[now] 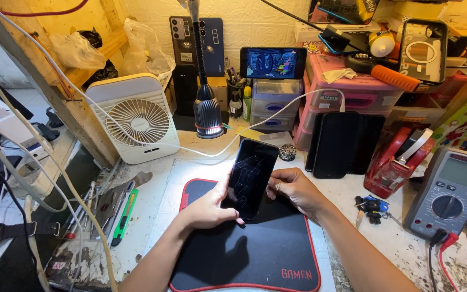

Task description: Assembling a smartphone by connecting the display panel to the internal frame and testing the device.

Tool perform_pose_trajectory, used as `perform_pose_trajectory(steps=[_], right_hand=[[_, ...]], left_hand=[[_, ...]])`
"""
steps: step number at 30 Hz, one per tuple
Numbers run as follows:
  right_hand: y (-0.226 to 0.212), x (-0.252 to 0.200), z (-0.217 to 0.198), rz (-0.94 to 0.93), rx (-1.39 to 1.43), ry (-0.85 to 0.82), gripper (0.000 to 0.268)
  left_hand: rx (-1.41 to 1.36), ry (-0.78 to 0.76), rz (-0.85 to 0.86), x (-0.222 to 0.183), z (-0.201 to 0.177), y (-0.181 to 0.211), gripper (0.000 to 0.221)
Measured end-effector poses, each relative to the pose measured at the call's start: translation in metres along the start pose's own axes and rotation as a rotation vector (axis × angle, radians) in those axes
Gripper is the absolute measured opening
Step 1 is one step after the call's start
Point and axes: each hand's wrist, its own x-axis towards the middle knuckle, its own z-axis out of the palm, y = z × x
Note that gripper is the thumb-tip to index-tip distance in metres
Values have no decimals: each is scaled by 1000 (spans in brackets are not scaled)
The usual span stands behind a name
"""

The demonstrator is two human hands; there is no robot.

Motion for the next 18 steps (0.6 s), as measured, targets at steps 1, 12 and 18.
perform_pose_trajectory(steps=[1, 12, 18], right_hand=[[-1, -1, 1, -1, -4, 6, 11], [3, 1, -1, 2, -27, 10, 12], [0, 0, 2, -2, -28, 6, 12]], left_hand=[[-1, 0, -1, 0, 0, 0, 115], [-8, 29, 3, -1, -2, 0, 114], [-7, 32, -1, -1, -1, -4, 113]])
